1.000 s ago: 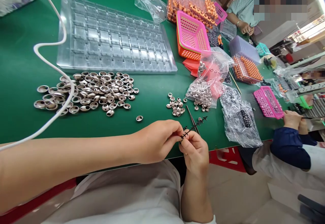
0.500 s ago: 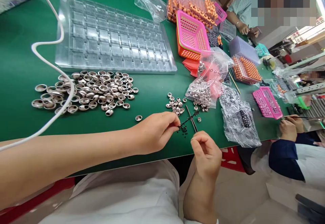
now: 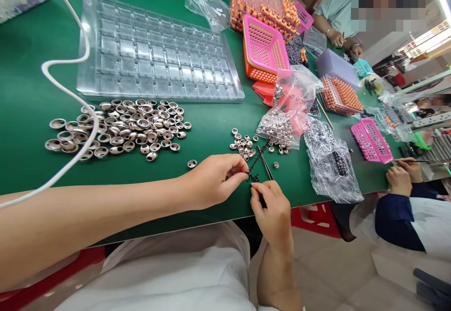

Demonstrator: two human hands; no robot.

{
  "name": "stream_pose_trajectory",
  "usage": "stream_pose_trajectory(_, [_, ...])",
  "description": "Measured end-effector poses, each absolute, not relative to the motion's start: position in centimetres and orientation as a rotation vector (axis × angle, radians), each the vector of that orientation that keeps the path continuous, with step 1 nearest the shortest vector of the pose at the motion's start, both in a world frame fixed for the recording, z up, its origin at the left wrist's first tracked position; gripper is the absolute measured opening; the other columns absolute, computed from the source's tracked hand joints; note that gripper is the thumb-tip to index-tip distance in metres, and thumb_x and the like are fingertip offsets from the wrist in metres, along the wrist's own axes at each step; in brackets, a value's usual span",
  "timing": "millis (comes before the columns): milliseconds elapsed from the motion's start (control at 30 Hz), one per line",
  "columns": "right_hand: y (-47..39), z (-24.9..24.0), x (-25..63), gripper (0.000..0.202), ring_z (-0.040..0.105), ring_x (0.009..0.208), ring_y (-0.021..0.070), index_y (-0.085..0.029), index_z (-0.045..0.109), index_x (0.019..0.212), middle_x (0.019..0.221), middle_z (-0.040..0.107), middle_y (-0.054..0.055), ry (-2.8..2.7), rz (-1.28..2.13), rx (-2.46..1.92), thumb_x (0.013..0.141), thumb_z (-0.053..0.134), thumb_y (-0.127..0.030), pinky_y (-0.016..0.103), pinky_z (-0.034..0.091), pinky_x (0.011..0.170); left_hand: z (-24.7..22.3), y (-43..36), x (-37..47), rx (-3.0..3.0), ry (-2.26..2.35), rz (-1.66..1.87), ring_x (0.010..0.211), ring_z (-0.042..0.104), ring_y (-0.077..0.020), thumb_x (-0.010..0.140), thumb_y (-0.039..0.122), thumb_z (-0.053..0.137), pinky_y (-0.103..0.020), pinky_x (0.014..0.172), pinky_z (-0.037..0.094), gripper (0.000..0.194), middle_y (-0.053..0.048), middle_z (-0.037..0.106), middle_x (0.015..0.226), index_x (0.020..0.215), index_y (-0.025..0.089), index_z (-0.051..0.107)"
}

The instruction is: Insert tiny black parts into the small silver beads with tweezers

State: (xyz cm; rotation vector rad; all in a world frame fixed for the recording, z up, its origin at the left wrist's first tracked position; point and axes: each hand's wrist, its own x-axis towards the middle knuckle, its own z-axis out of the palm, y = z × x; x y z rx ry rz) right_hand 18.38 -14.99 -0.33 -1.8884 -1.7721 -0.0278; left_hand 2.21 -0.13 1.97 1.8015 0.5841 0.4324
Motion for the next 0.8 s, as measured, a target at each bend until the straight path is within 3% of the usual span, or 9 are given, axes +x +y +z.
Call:
stream_pose_trajectory(333, [-14.9,0.0,17.8,0.015,0.058,0.072,0.0122,-0.020,0.066,0.096,0.082,0.062,0.001,-1.594,0.011,-1.836,0.090,0.063,-0.006,0.025,0.049,0.063,2.2,-0.2,2.3,1.749,0.607,0.408,0.070,0.061,-0.0146,0.090,0.031,0.055,-0.026,0.065,0.046,0.016,0.000,0.069,0.080,0.085,0.019,0.063])
stream_pose_trajectory(600, [-14.9,0.6,16.2,0.017,0.060,0.075,0.0121,-0.023,0.067,0.102,0.089,0.063,0.001,-1.384,0.114,-1.757,0.089,0.067,-0.012,0.023,0.050,0.058,2.4,-0.4,2.3,1.704,0.608,0.381,0.068,0.060,-0.0143,0.090,0.030,0.055,-0.025,0.063,0.047,0.016,0.000,0.068,0.078,0.086,0.018,0.063])
stream_pose_trajectory(800, [-14.1,0.5,15.7,0.009,0.058,0.070,0.0114,-0.022,0.065,0.093,0.084,0.063,0.000,-1.381,0.140,-1.779,0.090,0.065,-0.013,0.023,0.048,0.058,2.5,-0.6,2.3,1.719,0.580,0.366,0.071,0.063,-0.0155,0.090,0.028,0.053,-0.027,0.065,0.048,0.015,-0.002,0.070,0.082,0.087,0.017,0.064])
